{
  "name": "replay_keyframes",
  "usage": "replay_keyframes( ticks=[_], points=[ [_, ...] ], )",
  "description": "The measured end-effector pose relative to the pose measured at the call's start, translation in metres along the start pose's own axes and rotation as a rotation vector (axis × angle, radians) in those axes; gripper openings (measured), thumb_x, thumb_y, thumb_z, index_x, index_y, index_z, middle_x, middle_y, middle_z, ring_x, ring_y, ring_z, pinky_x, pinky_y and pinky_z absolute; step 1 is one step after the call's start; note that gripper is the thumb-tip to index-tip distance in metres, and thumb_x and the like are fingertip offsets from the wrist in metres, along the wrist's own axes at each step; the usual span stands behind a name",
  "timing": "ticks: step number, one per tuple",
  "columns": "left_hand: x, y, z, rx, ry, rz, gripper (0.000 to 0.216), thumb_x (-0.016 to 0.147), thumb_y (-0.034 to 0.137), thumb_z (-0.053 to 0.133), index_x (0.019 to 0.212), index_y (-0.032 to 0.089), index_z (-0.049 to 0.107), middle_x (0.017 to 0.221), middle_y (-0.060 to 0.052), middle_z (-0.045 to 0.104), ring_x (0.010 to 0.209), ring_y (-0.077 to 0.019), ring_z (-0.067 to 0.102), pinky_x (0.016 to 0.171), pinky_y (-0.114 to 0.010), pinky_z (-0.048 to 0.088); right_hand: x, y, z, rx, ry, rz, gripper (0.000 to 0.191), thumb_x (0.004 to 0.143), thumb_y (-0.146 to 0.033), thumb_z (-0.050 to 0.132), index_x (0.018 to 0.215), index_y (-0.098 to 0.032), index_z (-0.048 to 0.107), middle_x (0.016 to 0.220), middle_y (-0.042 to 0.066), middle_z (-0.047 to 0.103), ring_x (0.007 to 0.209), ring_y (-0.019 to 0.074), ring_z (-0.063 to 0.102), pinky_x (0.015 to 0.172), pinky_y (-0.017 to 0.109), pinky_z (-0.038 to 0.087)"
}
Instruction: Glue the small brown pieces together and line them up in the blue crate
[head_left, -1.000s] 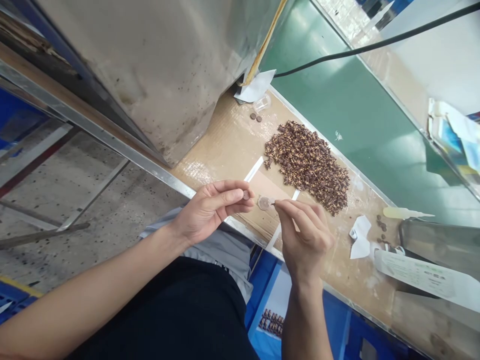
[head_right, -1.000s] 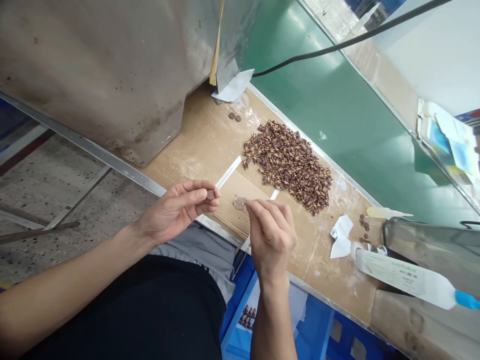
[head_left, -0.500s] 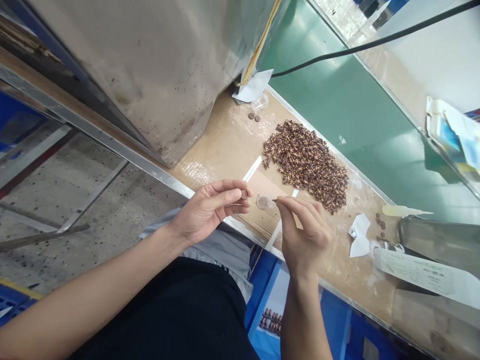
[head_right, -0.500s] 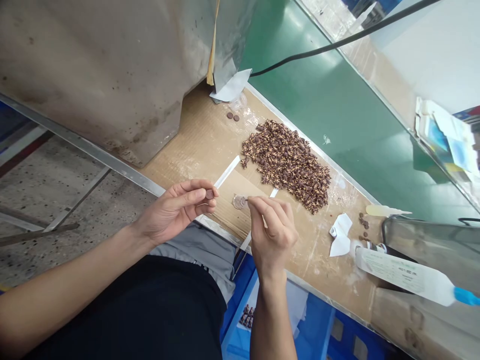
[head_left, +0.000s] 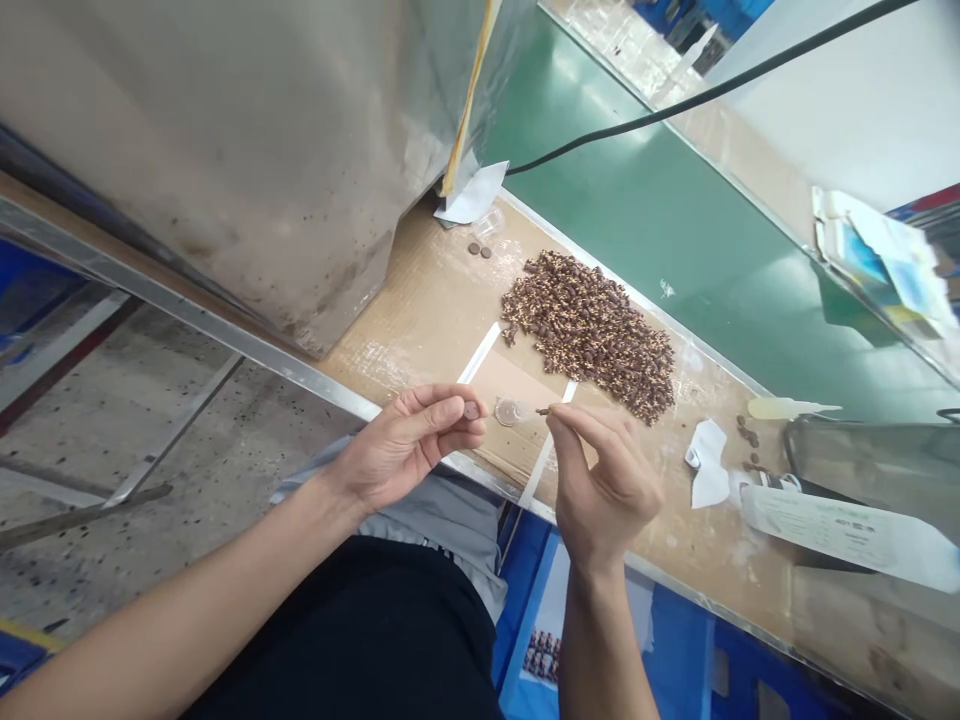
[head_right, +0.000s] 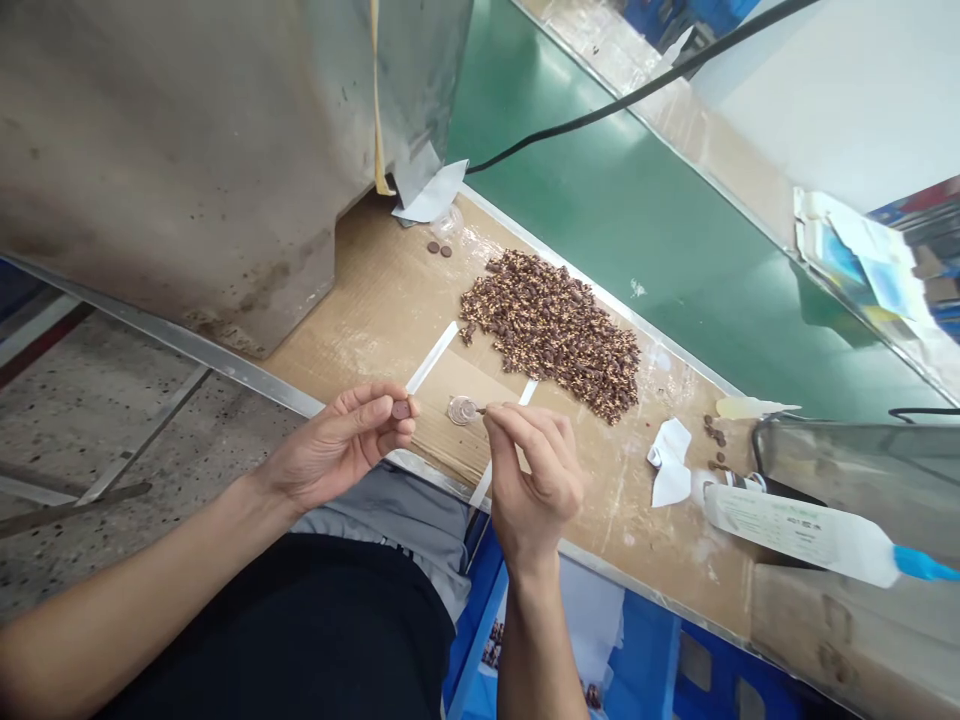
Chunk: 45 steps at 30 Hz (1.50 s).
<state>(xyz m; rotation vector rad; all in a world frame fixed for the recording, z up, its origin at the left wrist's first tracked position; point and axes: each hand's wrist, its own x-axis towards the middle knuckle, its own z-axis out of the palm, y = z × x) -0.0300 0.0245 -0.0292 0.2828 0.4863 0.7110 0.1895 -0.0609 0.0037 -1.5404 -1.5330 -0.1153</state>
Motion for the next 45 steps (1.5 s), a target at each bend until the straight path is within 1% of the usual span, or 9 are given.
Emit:
replay_keyframes(
  ticks=[3,8,11,14,20,27,32,38,45],
  points=[
    [0.001,-0.004,0.003,-0.006,-0.014,-0.021,0.029,0.086,0.030,0.112,0.104,0.016,0.095,0.100,-0.006,0.092,0.084,-0.0146,0.090,0.083,-0.018,0.075,-0.001,-0.006,-0.004,0.062,0.010,0.082,0.023,0.109,-0.011,0.085,0.118,-0.030,0.091,0.105,0.002,0.090,0.096,0.0253,0.084,0.091,0.045,0.068],
    [0.000,-0.012,0.010,0.029,-0.051,-0.040,0.029,0.087,0.035,0.112,0.097,0.015,0.094,0.097,-0.007,0.091,0.082,-0.0141,0.088,0.079,-0.016,0.073,-0.004,-0.029,-0.007,0.372,0.070,0.338,0.019,0.108,-0.014,0.086,0.116,-0.031,0.092,0.108,0.003,0.089,0.101,0.0241,0.085,0.089,0.040,0.071],
    [-0.002,-0.016,0.015,0.055,-0.069,-0.034,0.030,0.087,0.038,0.112,0.095,0.014,0.095,0.093,-0.007,0.090,0.079,-0.0123,0.085,0.076,-0.015,0.071,-0.007,-0.040,-0.003,0.533,0.037,0.423,0.018,0.109,-0.015,0.086,0.115,-0.031,0.092,0.109,0.004,0.088,0.101,0.0219,0.085,0.090,0.036,0.072],
    [-0.004,-0.019,0.018,0.067,-0.073,-0.025,0.030,0.087,0.040,0.112,0.093,0.015,0.096,0.086,-0.006,0.089,0.075,-0.0116,0.084,0.074,-0.014,0.069,-0.010,-0.046,0.002,0.609,0.009,0.471,0.014,0.109,-0.018,0.087,0.114,-0.029,0.092,0.111,0.005,0.088,0.102,0.0230,0.084,0.088,0.037,0.074],
    [-0.005,-0.019,0.023,0.059,-0.044,-0.031,0.030,0.082,0.040,0.115,0.089,0.018,0.096,0.079,-0.005,0.087,0.068,-0.0118,0.082,0.069,-0.015,0.068,-0.012,-0.051,0.008,0.656,0.002,0.503,0.009,0.109,-0.021,0.088,0.113,-0.028,0.091,0.108,0.005,0.087,0.100,0.0237,0.086,0.088,0.037,0.076],
    [-0.006,-0.019,0.026,0.059,-0.039,-0.036,0.027,0.083,0.037,0.114,0.091,0.019,0.096,0.079,-0.004,0.088,0.068,-0.0119,0.082,0.070,-0.016,0.069,-0.012,-0.051,0.010,0.717,-0.003,0.527,0.015,0.109,-0.017,0.087,0.114,-0.029,0.092,0.107,0.004,0.088,0.099,0.0224,0.087,0.086,0.033,0.074],
    [-0.005,-0.021,0.024,0.047,-0.035,-0.039,0.027,0.082,0.037,0.115,0.090,0.019,0.096,0.084,-0.004,0.090,0.068,-0.0118,0.083,0.070,-0.017,0.070,-0.011,-0.051,0.009,0.697,-0.002,0.520,0.015,0.108,-0.016,0.087,0.112,-0.029,0.092,0.105,0.004,0.088,0.097,0.0222,0.087,0.083,0.032,0.075],
    [-0.006,-0.021,0.025,0.048,-0.033,-0.031,0.027,0.083,0.037,0.114,0.090,0.019,0.096,0.079,-0.004,0.087,0.069,-0.0113,0.082,0.070,-0.015,0.069,-0.011,-0.051,0.008,0.667,-0.020,0.513,0.014,0.108,-0.016,0.087,0.112,-0.028,0.092,0.105,0.004,0.088,0.097,0.0220,0.087,0.084,0.032,0.075],
    [-0.007,-0.018,0.029,0.059,-0.019,-0.045,0.031,0.080,0.040,0.116,0.087,0.018,0.095,0.079,-0.005,0.086,0.066,-0.0124,0.080,0.068,-0.018,0.069,-0.011,-0.051,0.006,0.604,-0.032,0.476,0.014,0.108,-0.016,0.087,0.111,-0.029,0.092,0.107,0.005,0.089,0.104,0.0236,0.088,0.090,0.034,0.076]
  ],
)
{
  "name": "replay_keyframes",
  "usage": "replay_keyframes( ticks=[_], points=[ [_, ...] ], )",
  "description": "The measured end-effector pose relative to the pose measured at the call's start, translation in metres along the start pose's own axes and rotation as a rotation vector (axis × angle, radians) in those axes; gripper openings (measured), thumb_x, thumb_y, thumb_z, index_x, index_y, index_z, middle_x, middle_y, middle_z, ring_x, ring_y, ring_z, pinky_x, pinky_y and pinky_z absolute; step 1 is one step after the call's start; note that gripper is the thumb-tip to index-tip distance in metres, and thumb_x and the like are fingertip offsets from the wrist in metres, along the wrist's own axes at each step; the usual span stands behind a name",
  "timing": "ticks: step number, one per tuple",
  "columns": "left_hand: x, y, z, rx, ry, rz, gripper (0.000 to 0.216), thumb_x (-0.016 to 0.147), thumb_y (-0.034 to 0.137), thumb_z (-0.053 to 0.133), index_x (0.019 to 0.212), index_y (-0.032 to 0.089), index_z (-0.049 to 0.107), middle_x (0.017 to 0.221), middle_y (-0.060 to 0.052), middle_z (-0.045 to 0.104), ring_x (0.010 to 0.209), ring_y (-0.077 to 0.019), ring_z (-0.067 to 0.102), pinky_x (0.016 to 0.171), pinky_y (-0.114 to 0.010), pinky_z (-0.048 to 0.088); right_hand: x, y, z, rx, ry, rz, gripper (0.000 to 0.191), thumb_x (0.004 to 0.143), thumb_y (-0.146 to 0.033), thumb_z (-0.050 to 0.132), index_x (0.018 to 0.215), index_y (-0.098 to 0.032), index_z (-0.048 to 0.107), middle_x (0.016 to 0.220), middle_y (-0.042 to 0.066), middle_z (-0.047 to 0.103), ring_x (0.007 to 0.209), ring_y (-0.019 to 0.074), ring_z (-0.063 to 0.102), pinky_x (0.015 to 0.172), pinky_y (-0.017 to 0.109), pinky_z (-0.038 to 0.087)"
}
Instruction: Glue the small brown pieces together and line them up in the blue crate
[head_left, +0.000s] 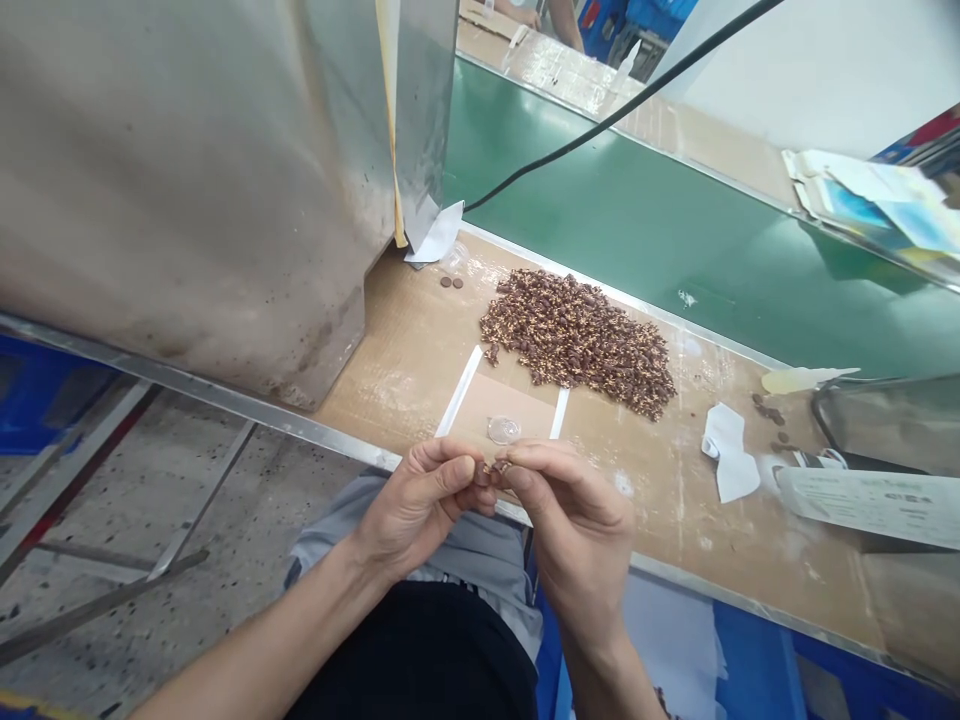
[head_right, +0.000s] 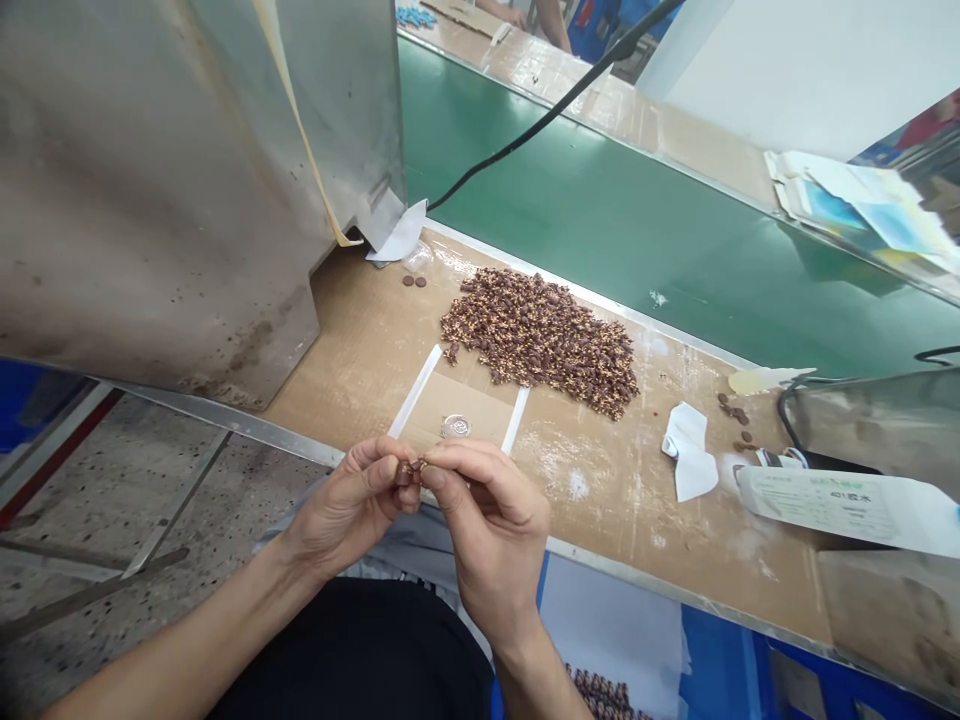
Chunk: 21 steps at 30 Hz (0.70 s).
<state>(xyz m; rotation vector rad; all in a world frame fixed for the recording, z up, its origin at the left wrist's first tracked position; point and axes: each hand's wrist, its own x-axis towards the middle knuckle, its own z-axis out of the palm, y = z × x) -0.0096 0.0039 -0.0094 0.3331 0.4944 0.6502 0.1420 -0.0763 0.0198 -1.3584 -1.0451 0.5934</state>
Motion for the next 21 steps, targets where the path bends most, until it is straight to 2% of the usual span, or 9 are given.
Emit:
replay_keyframes(
  ticks=[8,14,21],
  points=[
    [-0.0015,-0.0018,-0.0007,-0.029,0.011,0.009,0.029,0.080,0.038,0.116,0.089,0.019,0.095,0.082,-0.004,0.089,0.069,-0.0120,0.082,0.070,-0.017,0.069,0.0003,-0.0024,0.0002,-0.088,0.001,-0.099,0.020,0.109,-0.012,0.084,0.113,-0.030,0.092,0.110,0.003,0.091,0.104,0.0236,0.088,0.094,0.037,0.076],
    [-0.0059,-0.0051,0.0034,-0.066,0.046,-0.001,0.027,0.082,0.034,0.115,0.091,0.018,0.096,0.088,-0.005,0.092,0.071,-0.0120,0.085,0.072,-0.016,0.070,-0.0032,0.0034,-0.0001,-0.176,0.037,-0.228,0.024,0.108,-0.009,0.085,0.117,-0.031,0.091,0.110,0.004,0.091,0.100,0.0260,0.090,0.088,0.041,0.078],
    [-0.0084,-0.0020,0.0079,-0.072,0.071,-0.013,0.028,0.080,0.032,0.116,0.091,0.017,0.095,0.089,-0.006,0.093,0.071,-0.0119,0.087,0.072,-0.013,0.071,-0.0008,0.0065,0.0025,-0.147,0.026,-0.298,0.030,0.108,-0.002,0.082,0.117,-0.030,0.089,0.107,0.002,0.092,0.097,0.0236,0.090,0.086,0.039,0.077]
  ],
)
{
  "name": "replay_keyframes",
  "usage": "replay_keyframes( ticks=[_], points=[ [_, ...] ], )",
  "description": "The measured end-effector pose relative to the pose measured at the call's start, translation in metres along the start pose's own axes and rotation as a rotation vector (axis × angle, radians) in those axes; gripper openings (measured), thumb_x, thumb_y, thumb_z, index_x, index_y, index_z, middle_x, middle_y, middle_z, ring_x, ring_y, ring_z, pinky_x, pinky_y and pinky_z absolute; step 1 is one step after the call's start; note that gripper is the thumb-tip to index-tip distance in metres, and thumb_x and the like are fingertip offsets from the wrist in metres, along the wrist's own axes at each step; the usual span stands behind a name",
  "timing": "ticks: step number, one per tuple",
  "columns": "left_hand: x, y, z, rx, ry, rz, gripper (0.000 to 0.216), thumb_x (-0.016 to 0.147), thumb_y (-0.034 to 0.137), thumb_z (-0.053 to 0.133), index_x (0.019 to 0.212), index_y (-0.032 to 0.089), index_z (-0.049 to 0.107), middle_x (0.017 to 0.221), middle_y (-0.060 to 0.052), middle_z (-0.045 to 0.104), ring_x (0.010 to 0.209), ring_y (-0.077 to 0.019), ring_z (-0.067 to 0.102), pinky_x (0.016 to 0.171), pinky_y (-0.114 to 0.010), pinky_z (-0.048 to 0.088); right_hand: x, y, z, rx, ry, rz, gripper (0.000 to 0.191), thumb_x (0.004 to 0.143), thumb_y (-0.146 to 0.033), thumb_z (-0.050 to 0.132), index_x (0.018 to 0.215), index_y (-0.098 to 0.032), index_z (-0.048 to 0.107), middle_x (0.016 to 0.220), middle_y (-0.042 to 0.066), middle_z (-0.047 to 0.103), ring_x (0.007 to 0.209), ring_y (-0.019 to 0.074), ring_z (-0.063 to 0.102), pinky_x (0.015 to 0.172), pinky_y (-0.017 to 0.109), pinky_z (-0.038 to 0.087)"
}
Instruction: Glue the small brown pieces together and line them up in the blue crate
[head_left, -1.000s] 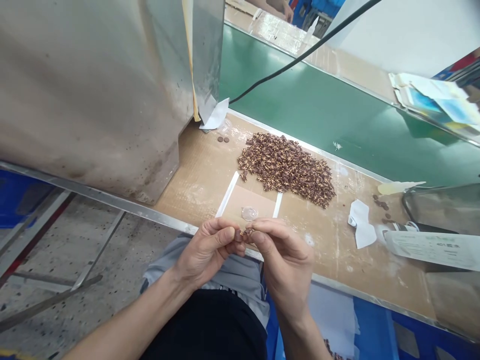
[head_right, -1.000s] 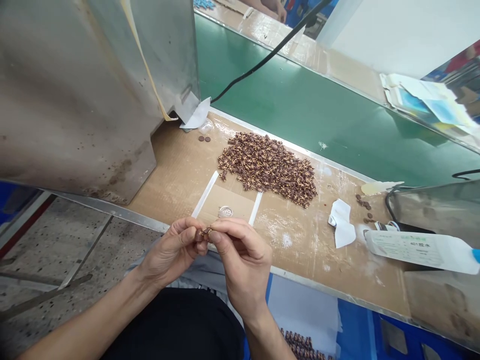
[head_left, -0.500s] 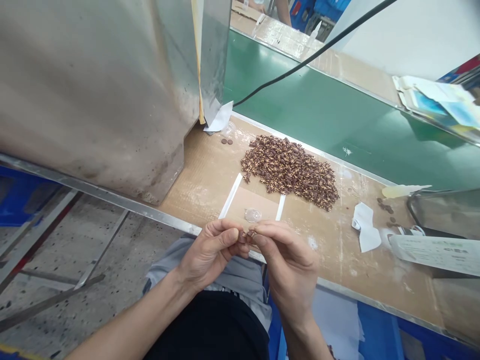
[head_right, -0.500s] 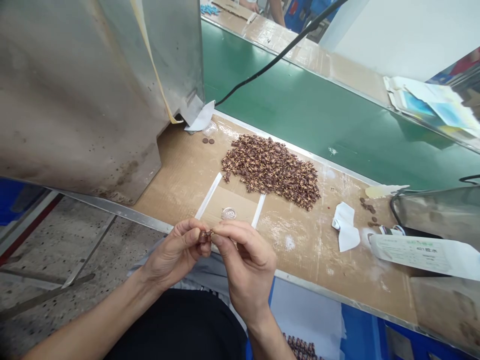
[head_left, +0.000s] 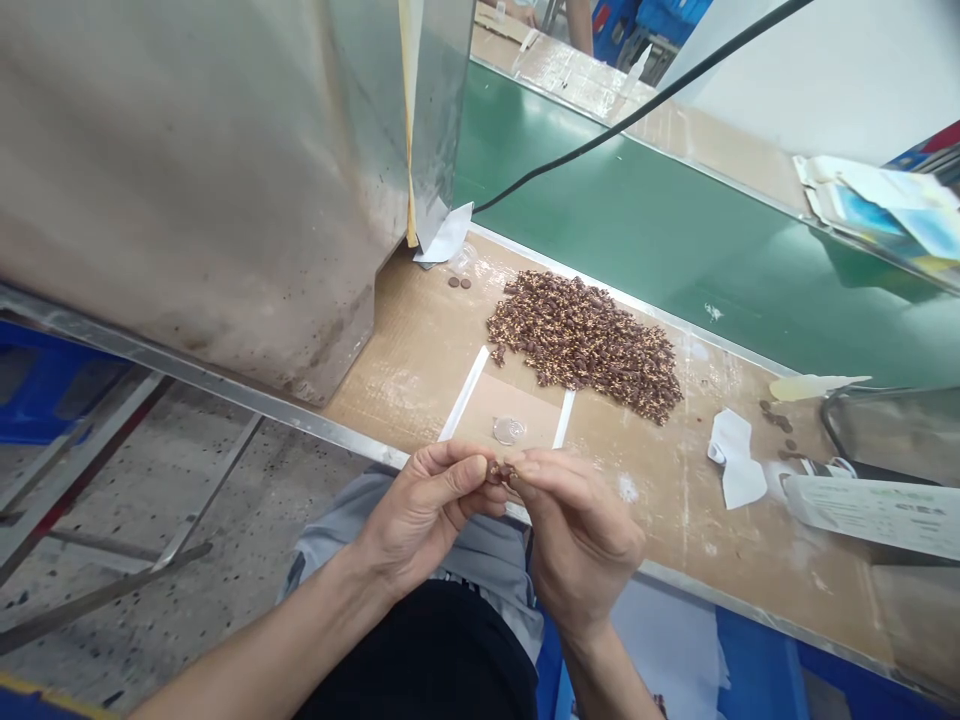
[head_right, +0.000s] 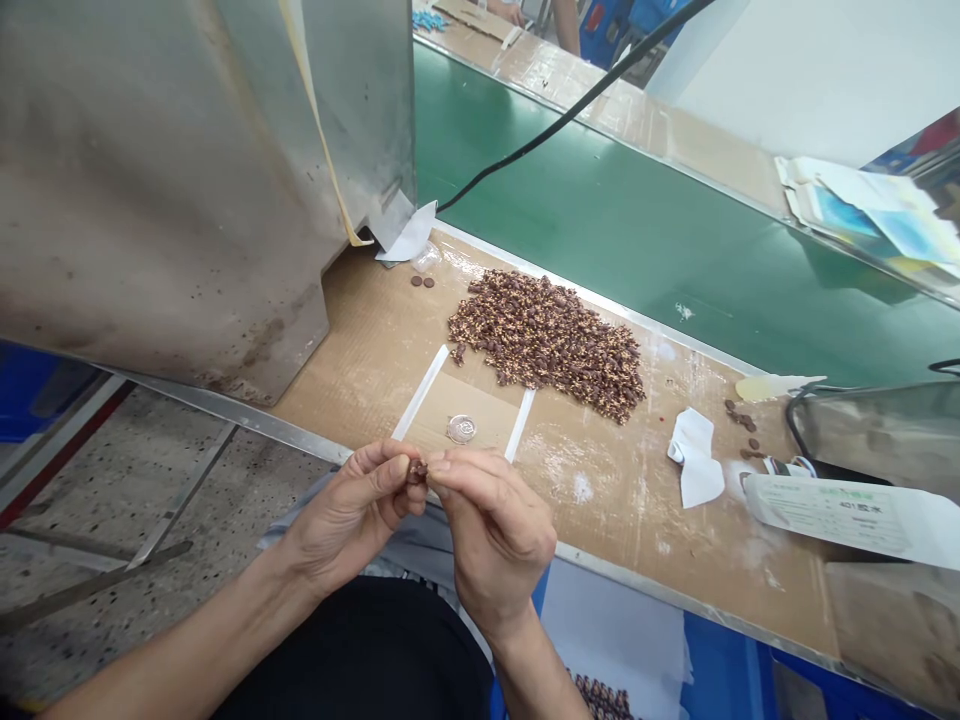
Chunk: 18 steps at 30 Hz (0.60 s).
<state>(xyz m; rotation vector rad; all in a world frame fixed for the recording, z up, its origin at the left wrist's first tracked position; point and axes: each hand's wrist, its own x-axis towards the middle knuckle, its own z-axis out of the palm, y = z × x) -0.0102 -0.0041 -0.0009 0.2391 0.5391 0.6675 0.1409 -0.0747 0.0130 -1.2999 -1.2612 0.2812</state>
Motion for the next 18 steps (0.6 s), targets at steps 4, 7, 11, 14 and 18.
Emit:
replay_keyframes(
  ticks=[4,7,11,14,18],
  points=[
    [-0.002,0.002,0.003,0.022,0.007,-0.006,0.028,0.081,0.031,0.116,0.093,0.017,0.096,0.089,-0.005,0.093,0.073,-0.0121,0.087,0.075,-0.015,0.072,-0.002,0.006,-0.004,0.030,-0.009,0.038,0.028,0.107,-0.004,0.084,0.117,-0.030,0.089,0.110,0.002,0.091,0.101,0.0231,0.089,0.089,0.037,0.075],
    [-0.003,0.005,0.006,0.056,0.011,-0.009,0.029,0.082,0.032,0.115,0.094,0.015,0.095,0.089,-0.006,0.092,0.075,-0.0129,0.087,0.076,-0.017,0.073,-0.003,0.010,-0.007,0.037,-0.019,0.029,0.029,0.106,-0.003,0.085,0.118,-0.029,0.090,0.111,0.002,0.091,0.102,0.0229,0.089,0.091,0.037,0.075],
    [-0.003,0.009,0.009,0.084,0.015,-0.006,0.030,0.082,0.034,0.115,0.093,0.014,0.095,0.088,-0.006,0.092,0.076,-0.0136,0.087,0.077,-0.018,0.073,-0.001,0.012,-0.009,0.057,-0.036,0.006,0.032,0.107,-0.002,0.084,0.122,-0.030,0.090,0.112,0.002,0.091,0.103,0.0217,0.088,0.091,0.037,0.074],
    [-0.003,0.012,0.011,0.102,0.014,-0.004,0.029,0.083,0.034,0.115,0.093,0.015,0.096,0.087,-0.006,0.092,0.077,-0.0139,0.088,0.078,-0.018,0.073,0.002,0.012,-0.010,0.052,-0.053,-0.011,0.033,0.107,-0.001,0.084,0.123,-0.030,0.090,0.112,0.002,0.091,0.102,0.0220,0.088,0.090,0.038,0.074],
    [-0.003,0.014,0.012,0.121,0.002,0.004,0.028,0.084,0.035,0.114,0.093,0.016,0.096,0.087,-0.005,0.092,0.077,-0.0131,0.087,0.078,-0.017,0.072,0.005,0.009,-0.010,0.024,-0.071,-0.038,0.031,0.107,-0.003,0.084,0.122,-0.030,0.090,0.110,0.002,0.091,0.099,0.0233,0.088,0.088,0.040,0.075]
  ],
)
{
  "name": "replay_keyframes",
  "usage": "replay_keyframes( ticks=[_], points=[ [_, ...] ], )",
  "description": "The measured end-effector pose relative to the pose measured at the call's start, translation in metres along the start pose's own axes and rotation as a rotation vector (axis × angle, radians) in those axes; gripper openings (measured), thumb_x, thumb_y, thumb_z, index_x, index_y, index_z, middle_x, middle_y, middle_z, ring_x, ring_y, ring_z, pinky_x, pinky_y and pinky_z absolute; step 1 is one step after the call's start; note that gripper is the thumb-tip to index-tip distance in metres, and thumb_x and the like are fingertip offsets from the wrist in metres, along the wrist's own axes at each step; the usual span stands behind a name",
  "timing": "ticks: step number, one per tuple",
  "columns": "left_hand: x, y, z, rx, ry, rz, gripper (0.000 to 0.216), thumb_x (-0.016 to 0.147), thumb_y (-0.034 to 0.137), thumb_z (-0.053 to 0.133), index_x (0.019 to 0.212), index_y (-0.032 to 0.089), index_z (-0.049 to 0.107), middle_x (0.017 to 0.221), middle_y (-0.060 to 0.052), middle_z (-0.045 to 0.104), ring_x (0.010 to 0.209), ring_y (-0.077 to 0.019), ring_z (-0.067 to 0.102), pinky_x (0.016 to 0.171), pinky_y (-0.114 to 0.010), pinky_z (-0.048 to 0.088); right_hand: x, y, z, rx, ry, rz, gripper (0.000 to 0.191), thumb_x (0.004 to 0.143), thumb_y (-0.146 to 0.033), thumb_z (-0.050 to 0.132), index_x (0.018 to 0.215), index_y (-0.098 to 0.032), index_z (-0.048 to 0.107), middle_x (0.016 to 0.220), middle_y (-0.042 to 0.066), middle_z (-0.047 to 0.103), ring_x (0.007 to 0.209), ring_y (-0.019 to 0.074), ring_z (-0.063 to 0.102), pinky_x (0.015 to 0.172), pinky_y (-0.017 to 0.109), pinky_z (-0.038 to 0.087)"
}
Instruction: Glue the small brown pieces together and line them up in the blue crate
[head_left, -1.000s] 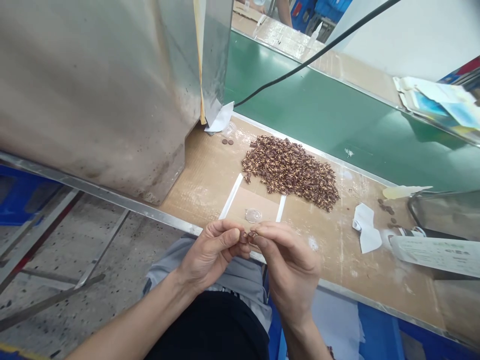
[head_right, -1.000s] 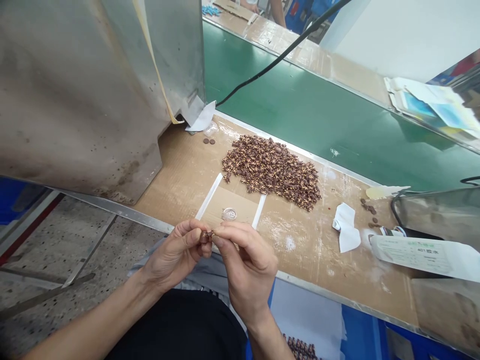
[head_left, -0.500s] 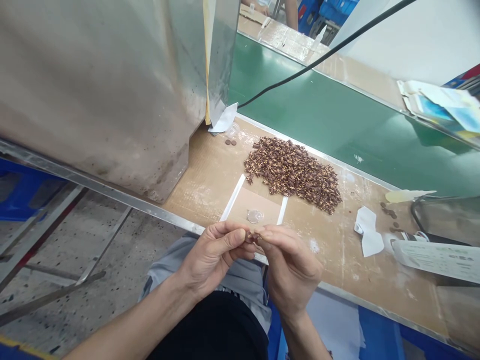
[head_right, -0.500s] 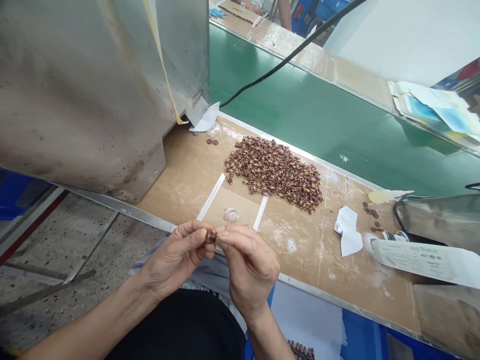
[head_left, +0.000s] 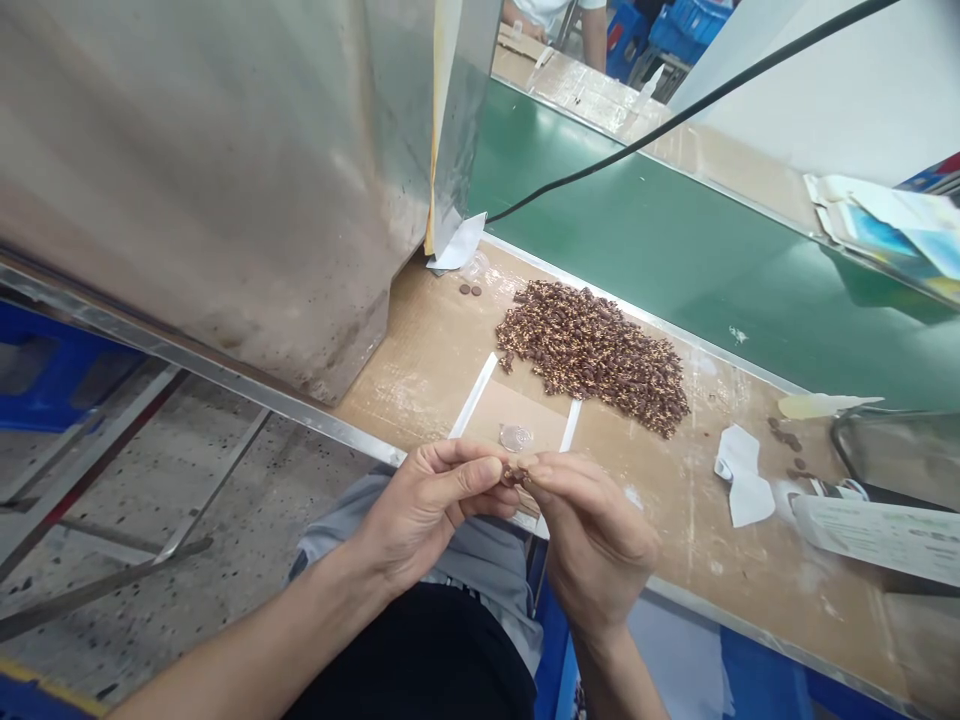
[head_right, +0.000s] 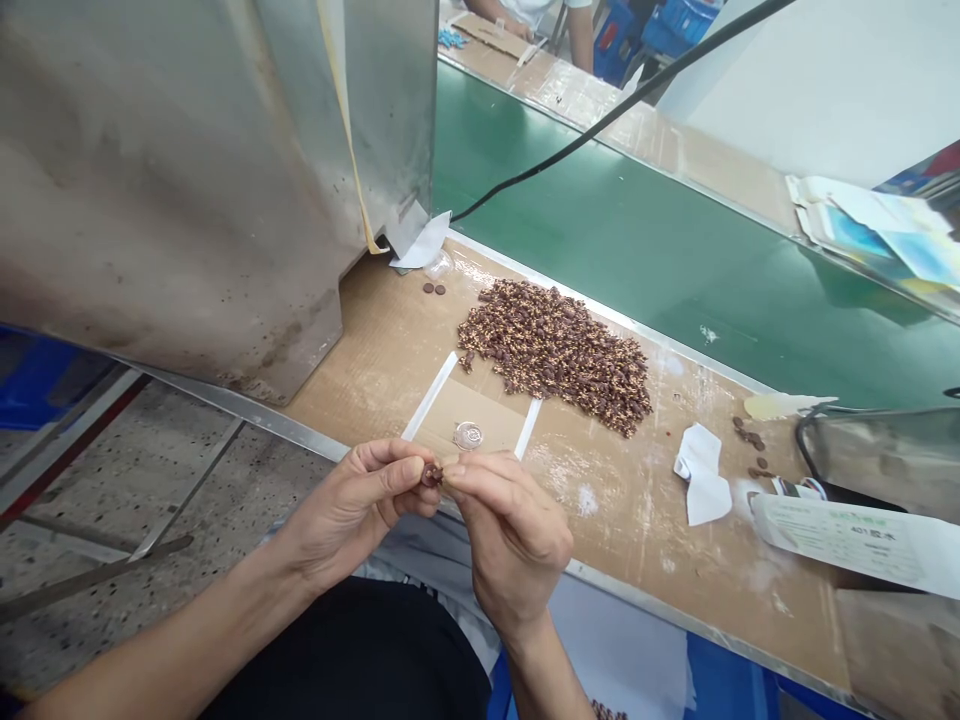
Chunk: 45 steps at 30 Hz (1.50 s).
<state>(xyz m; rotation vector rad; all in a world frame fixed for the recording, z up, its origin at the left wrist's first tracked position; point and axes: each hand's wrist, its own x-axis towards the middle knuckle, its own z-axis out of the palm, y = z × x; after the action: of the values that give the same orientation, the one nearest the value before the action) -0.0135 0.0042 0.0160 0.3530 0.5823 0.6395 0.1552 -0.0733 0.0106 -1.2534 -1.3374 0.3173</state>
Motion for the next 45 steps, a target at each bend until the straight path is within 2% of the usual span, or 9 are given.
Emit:
replay_keyframes(
  ticks=[7,18,21,23,27,31,35,38,45],
  points=[
    [-0.002,0.003,0.000,0.046,-0.009,0.005,0.026,0.086,0.036,0.113,0.094,0.018,0.097,0.089,-0.006,0.092,0.076,-0.0126,0.086,0.078,-0.017,0.072,0.005,-0.004,-0.001,-0.013,-0.029,-0.038,0.036,0.105,0.003,0.082,0.122,-0.029,0.090,0.112,0.002,0.091,0.098,0.0208,0.087,0.087,0.036,0.074],
    [-0.001,0.002,-0.002,0.080,0.025,-0.010,0.025,0.087,0.035,0.112,0.093,0.016,0.096,0.084,-0.005,0.089,0.077,-0.0126,0.084,0.080,-0.019,0.073,0.002,-0.001,-0.003,-0.081,-0.034,-0.074,0.036,0.107,0.000,0.082,0.125,-0.030,0.089,0.116,0.004,0.091,0.098,0.0224,0.089,0.085,0.038,0.076],
    [0.002,-0.003,-0.001,0.109,0.039,-0.003,0.028,0.087,0.037,0.111,0.098,0.016,0.096,0.088,-0.006,0.090,0.078,-0.0150,0.086,0.080,-0.022,0.074,0.000,-0.001,-0.005,-0.102,-0.031,-0.066,0.035,0.108,-0.002,0.081,0.126,-0.031,0.089,0.115,0.004,0.091,0.098,0.0229,0.090,0.085,0.038,0.076],
    [0.004,-0.006,-0.001,0.147,0.062,0.009,0.033,0.088,0.039,0.111,0.108,0.018,0.096,0.099,-0.008,0.093,0.079,-0.0172,0.088,0.079,-0.024,0.075,-0.002,-0.001,-0.009,-0.111,-0.023,-0.062,0.034,0.108,-0.002,0.081,0.126,-0.031,0.089,0.114,0.004,0.092,0.098,0.0225,0.090,0.085,0.038,0.076],
    [0.006,-0.009,-0.001,0.252,0.120,0.071,0.043,0.096,0.052,0.102,0.124,0.021,0.095,0.124,-0.014,0.093,0.081,-0.0211,0.090,0.079,-0.030,0.078,-0.005,0.012,-0.033,-0.210,0.046,-0.021,0.033,0.107,-0.002,0.083,0.123,-0.030,0.090,0.113,0.002,0.092,0.099,0.0225,0.089,0.090,0.039,0.075],
    [0.006,-0.010,-0.008,0.362,0.146,0.169,0.040,0.101,0.056,0.096,0.114,0.018,0.095,0.112,-0.014,0.093,0.079,-0.0224,0.090,0.077,-0.029,0.077,-0.011,0.054,-0.082,-0.493,0.174,0.010,0.022,0.110,-0.011,0.084,0.120,-0.029,0.092,0.112,0.003,0.093,0.104,0.0248,0.090,0.096,0.041,0.073],
    [0.006,-0.016,-0.019,0.440,0.153,0.176,0.034,0.103,0.052,0.094,0.111,0.019,0.094,0.104,-0.011,0.092,0.077,-0.0229,0.089,0.076,-0.029,0.076,-0.022,0.095,-0.119,-0.685,0.216,0.041,0.011,0.114,-0.024,0.081,0.114,-0.024,0.093,0.107,0.006,0.093,0.101,0.0260,0.089,0.096,0.041,0.071],
    [0.005,-0.020,-0.024,0.485,0.154,0.155,0.031,0.105,0.049,0.092,0.113,0.019,0.093,0.105,-0.010,0.092,0.079,-0.0236,0.089,0.078,-0.030,0.076,-0.029,0.107,-0.126,-0.716,0.198,0.085,0.015,0.116,-0.030,0.080,0.114,-0.022,0.093,0.108,0.008,0.093,0.101,0.0264,0.089,0.096,0.042,0.072],
    [0.006,-0.022,-0.025,0.580,0.190,0.156,0.024,0.108,0.045,0.089,0.114,0.023,0.094,0.107,-0.005,0.092,0.088,-0.0229,0.087,0.089,-0.032,0.075,-0.033,0.111,-0.124,-0.733,0.183,0.101,0.015,0.116,-0.029,0.080,0.116,-0.024,0.093,0.112,0.007,0.094,0.104,0.0254,0.091,0.100,0.040,0.072]
  ],
)
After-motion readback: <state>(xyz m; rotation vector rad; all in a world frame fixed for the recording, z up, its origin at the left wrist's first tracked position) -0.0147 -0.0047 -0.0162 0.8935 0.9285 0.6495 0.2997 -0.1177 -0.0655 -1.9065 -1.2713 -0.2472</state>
